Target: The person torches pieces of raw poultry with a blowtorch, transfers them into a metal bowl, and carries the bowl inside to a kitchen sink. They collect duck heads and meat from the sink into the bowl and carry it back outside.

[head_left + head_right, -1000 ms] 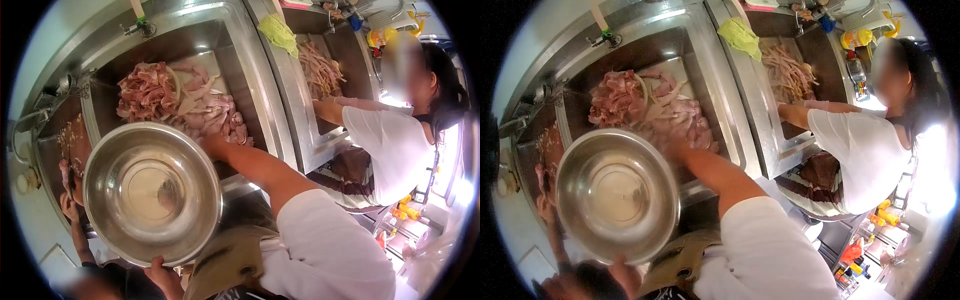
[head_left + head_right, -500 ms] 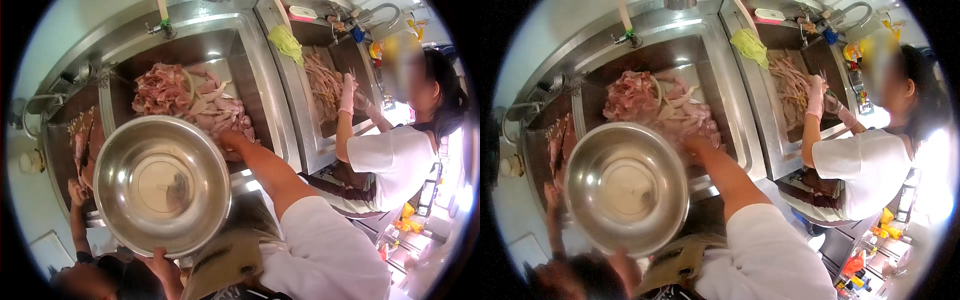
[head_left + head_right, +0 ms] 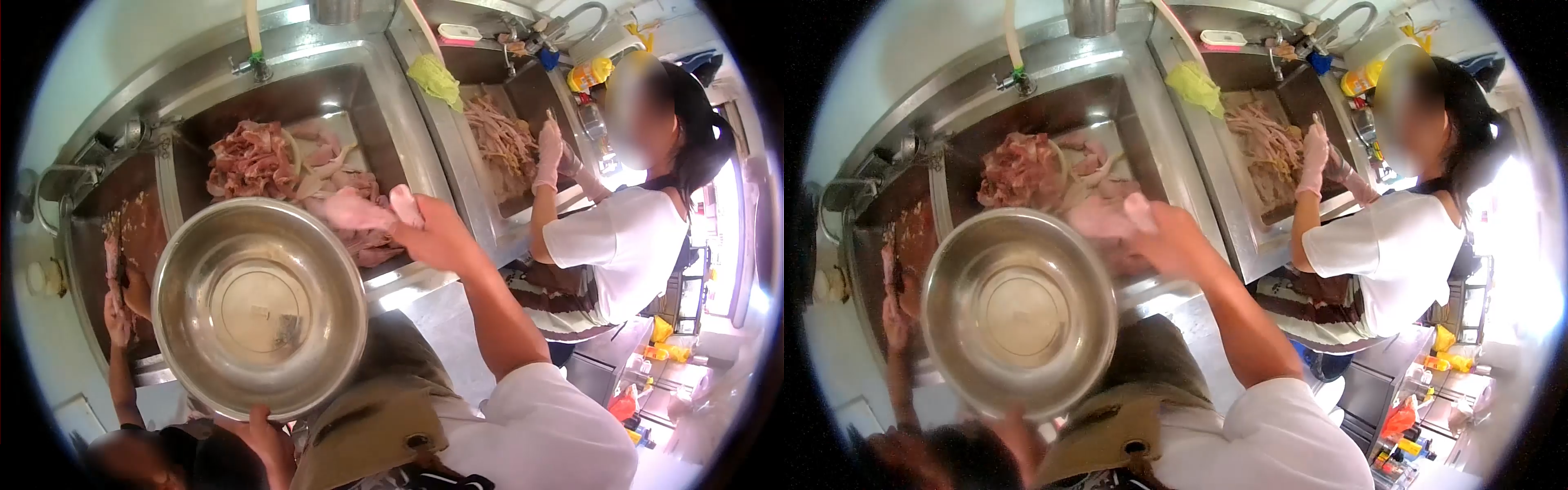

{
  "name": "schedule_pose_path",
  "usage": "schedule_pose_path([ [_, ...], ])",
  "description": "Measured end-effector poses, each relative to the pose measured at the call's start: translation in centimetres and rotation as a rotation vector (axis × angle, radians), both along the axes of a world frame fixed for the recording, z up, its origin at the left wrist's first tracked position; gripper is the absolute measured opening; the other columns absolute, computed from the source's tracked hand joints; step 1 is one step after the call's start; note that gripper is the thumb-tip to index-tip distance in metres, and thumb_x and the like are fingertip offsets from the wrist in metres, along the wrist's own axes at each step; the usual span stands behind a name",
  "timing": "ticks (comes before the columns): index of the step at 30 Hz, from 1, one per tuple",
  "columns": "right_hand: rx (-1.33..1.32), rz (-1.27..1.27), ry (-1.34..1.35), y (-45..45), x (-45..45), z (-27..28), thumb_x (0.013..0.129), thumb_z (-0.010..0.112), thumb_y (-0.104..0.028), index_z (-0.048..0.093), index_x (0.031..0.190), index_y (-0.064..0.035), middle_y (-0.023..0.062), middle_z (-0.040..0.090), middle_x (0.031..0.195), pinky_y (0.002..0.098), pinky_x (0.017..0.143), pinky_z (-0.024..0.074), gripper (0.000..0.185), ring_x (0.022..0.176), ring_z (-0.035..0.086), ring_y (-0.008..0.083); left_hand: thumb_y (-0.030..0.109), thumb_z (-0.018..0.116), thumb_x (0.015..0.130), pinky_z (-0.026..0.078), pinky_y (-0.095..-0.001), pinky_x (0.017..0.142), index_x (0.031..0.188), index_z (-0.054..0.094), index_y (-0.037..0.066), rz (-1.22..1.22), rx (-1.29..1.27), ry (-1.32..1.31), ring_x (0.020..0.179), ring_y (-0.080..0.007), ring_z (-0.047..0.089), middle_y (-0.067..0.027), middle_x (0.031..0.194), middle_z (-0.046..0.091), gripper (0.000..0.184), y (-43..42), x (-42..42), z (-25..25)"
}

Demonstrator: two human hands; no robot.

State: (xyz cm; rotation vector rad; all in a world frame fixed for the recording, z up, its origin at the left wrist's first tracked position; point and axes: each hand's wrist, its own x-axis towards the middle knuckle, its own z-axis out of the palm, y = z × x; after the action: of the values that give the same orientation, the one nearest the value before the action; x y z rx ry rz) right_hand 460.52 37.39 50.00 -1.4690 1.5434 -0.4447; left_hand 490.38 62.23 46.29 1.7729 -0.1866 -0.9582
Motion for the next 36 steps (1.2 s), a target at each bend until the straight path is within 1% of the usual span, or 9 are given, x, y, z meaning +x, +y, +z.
schedule_pose_path([
  [6, -0.17, 0.421, -0.315, 4.4, 6.8, -2.3, 0.083, 0.066, -0.018, 0.057, 0.112, -0.0028, 0.0166, 0.063, 0.095, 0.0402, 0.08, 0.047, 0.034, 0.092, 0.062, 0.03, -0.007, 0.05, 0.07, 0.027, -0.0351, 0.11, 0.15, 0.013, 0.002, -0.079, 0.003, -0.079, 0.132, -0.0251, 0.036, -0.0151, 0.148, 0.03, 0.089, -0.4, 0.5, -0.3],
  [10, -0.144, 0.19, -0.351, -0.4, 4.9, -5.9, 0.082, 0.071, -0.033, 0.059, 0.112, -0.0002, 0.0197, 0.064, 0.1, 0.0407, 0.083, 0.0489, 0.046, 0.099, 0.062, 0.0291, -0.005, 0.05, 0.069, 0.027, -0.0336, 0.109, 0.148, 0.016, -0.001, -0.057, 0.052, -0.069, 0.128, -0.0257, 0.038, -0.0145, 0.144, 0.035, 0.087, 1.3, 1.3, -2.0],
  [14, 0.14, 0.526, 0.371, -9.7, 0.9, -18.8, 0.078, 0.072, -0.028, 0.059, 0.118, -0.0045, 0.0175, 0.063, 0.115, 0.0458, 0.087, 0.05, 0.048, 0.101, 0.064, 0.0327, -0.001, 0.051, 0.068, 0.042, -0.0343, 0.093, 0.117, 0.05, -0.011, -0.04, 0.363, 0.036, 0.101, -0.0237, 0.054, -0.0129, 0.115, 0.056, 0.05, 4.4, 2.2, -2.8],
  [16, 0.143, 0.935, 0.528, -8.7, 2.3, -24.4, 0.077, 0.07, -0.026, 0.06, 0.119, -0.0071, 0.0167, 0.062, 0.118, 0.0519, 0.086, 0.0485, 0.047, 0.1, 0.063, 0.0373, -0.001, 0.05, 0.069, 0.046, -0.0354, 0.081, 0.093, 0.059, -0.005, 0.033, 0.241, -0.099, 0.088, -0.0231, 0.056, -0.0158, 0.099, 0.06, 0.026, 1.9, -0.9, -1.3],
  [20, 0.15, 0.988, 0.551, -3.5, 2.6, -29.3, 0.076, 0.069, -0.023, 0.06, 0.118, -0.0088, 0.0159, 0.061, 0.119, 0.0601, 0.084, 0.0457, 0.045, 0.103, 0.061, 0.042, -0.002, 0.052, 0.067, 0.046, -0.037, 0.074, 0.083, 0.059, 0.0, -0.069, 0.43, -0.367, 0.079, -0.0293, 0.057, -0.0195, 0.086, 0.06, 0.017, 7.4, 0.5, -3.4],
  [25, 0.105, 1.181, 0.459, -4.1, 1.7, -28.0, 0.078, 0.065, -0.02, 0.058, 0.116, -0.0089, 0.0164, 0.062, 0.115, 0.055, 0.084, 0.0476, 0.04, 0.103, 0.062, 0.0359, -0.001, 0.054, 0.066, 0.045, -0.0374, 0.072, 0.081, 0.059, -0.001, -0.748, 0.545, -1.044, 0.076, -0.0297, 0.057, -0.0181, 0.082, 0.059, 0.015, 6.2, -1.3, -1.5],
  [29, 0.238, 1.31, 0.493, -3.8, 1.1, -31.5, 0.081, 0.061, -0.022, 0.055, 0.118, -0.0085, 0.0183, 0.062, 0.112, 0.0484, 0.085, 0.0494, 0.04, 0.101, 0.063, 0.0325, 0.002, 0.052, 0.068, 0.046, -0.0344, 0.077, 0.087, 0.06, -0.008, -0.003, 0.387, -0.384, 0.081, -0.0227, 0.056, -0.0116, 0.089, 0.061, 0.023, 6.1, -2.1, -2.1],
  [32, -0.208, 1.099, 0.069, -1.1, -0.6, -36.6, 0.082, 0.062, -0.024, 0.053, 0.122, -0.0073, 0.0204, 0.064, 0.107, 0.0462, 0.081, 0.0515, 0.044, 0.096, 0.064, 0.0354, 0.003, 0.052, 0.069, 0.045, -0.032, 0.08, 0.091, 0.06, -0.011, 0.14, 0.358, -0.257, 0.084, -0.0203, 0.055, -0.0091, 0.093, 0.061, 0.028, 3.4, -3.6, -0.7],
  [36, 0.261, 0.926, 0.14, -4.2, 0.7, -27.4, 0.081, 0.065, -0.024, 0.049, 0.125, -0.0057, 0.0224, 0.064, 0.105, 0.0407, 0.076, 0.0532, 0.05, 0.092, 0.065, 0.0329, 0.004, 0.052, 0.069, 0.044, -0.0311, 0.083, 0.092, 0.059, -0.011, 0.133, 0.36, -0.241, 0.087, -0.0203, 0.055, -0.0101, 0.095, 0.061, 0.028, 4.1, -3.0, -0.7],
])
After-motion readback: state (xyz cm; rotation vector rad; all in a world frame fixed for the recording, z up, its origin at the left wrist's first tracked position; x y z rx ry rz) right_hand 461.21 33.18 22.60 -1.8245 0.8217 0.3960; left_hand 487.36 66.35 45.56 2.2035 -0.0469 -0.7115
